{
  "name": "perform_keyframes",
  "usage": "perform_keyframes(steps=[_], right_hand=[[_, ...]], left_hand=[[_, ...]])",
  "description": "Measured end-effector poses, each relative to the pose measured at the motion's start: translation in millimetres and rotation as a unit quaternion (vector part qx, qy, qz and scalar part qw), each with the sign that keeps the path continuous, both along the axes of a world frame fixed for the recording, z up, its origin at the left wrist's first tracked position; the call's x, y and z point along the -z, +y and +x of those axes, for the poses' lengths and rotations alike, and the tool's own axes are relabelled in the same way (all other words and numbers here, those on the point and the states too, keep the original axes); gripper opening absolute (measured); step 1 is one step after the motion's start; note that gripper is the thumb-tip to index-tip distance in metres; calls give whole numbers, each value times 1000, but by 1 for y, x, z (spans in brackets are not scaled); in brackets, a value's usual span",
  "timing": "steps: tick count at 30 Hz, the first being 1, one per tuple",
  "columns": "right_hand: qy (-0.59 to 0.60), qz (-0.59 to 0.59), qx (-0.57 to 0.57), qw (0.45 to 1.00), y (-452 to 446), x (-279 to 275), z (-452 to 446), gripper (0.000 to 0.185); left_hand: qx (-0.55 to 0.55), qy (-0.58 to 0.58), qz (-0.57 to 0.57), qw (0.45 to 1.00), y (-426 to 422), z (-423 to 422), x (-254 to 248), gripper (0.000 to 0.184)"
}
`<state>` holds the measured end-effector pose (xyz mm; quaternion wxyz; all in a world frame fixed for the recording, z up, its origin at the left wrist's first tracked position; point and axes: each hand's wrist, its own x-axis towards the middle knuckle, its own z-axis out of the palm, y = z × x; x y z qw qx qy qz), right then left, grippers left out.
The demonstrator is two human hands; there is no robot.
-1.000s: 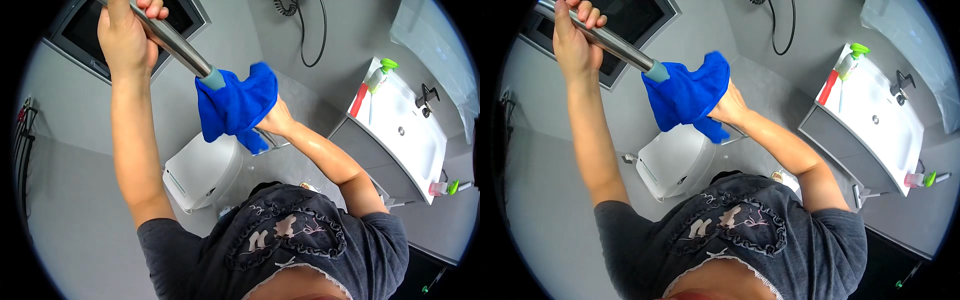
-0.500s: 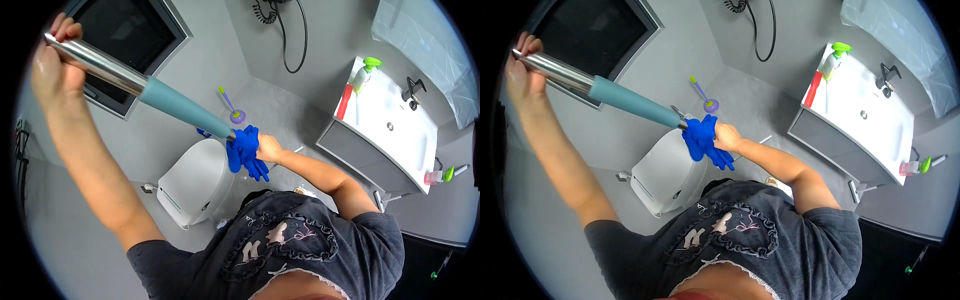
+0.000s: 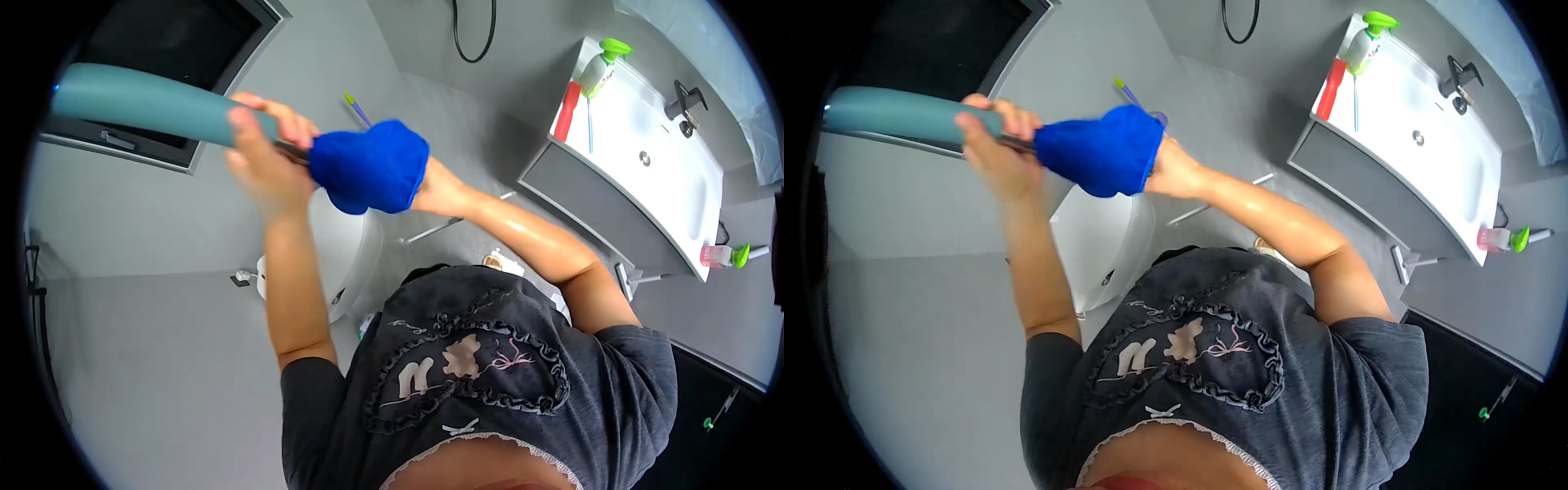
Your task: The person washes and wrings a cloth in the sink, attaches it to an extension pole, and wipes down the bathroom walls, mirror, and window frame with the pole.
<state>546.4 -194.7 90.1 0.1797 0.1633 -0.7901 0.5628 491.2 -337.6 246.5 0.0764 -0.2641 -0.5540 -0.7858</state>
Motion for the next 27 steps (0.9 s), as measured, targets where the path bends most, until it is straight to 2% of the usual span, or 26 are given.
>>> perform_keyframes(steps=[1, 2, 3, 4, 5, 6, 7, 9, 11, 12, 13, 15, 17, 19, 24, 26, 27], right_hand=[[-67, -130, -79, 986, 12, -2, 5, 62], [-139, -175, -128, 966, 24, -10, 11, 66], [-145, -180, -127, 965, 27, -7, 11, 66], [-160, -349, -156, 910, 29, -4, 10, 62], [-167, -507, -180, 826, 32, -1, 7, 57], [-176, -628, -214, 728, 36, -5, 3, 34], [-234, -673, -192, 675, 41, -12, 2, 23], [-242, -602, -17, 761, 39, 9, 0, 20], [-193, -416, 113, 882, 40, 61, -1, 18], [-218, -309, 158, 912, 48, 86, 3, 20], [-44, -137, 245, 959, 53, 113, 3, 22], [-46, -97, 241, 964, 68, 128, 9, 25], [-40, -66, 252, 965, 76, 136, 10, 22], [-10, 60, 237, 969, 78, 133, 11, 24], [-71, 10, 223, 972, 57, 149, 49, 35], [-101, 1, 296, 950, 55, 171, 60, 38], [-101, 2, 296, 950, 58, 186, 63, 38]], left_hand=[[16, 8, 4, 1000, -6, -2, -9, 43], [31, 18, 7, 999, -12, -5, -18, 43], [27, 27, 14, 999, -13, -5, -28, 43], [23, 36, 19, 999, -14, -5, -38, 43], [24, 32, 15, 999, -17, -7, -45, 43], [64, 46, 21, 997, -21, -9, -52, 45], [104, 60, 29, 992, -25, -12, -60, 48], [98, 89, 23, 991, -38, -15, -84, 43], [68, 97, -32, 992, -63, -20, -119, 32], [46, 94, -37, 994, -68, -16, -127, 18], [46, 93, -37, 994, -74, -15, -129, 18], [-56, 110, -80, 989, -79, -14, -131, 23], [-84, 97, -75, 989, -68, -13, -117, 23], [-204, 119, -48, 970, -46, -11, -102, 24], [-291, 120, -45, 948, -40, -19, -92, 36], [-293, 119, -42, 948, -37, -19, -88, 36], [-292, 119, -39, 948, -35, -19, -86, 35]])
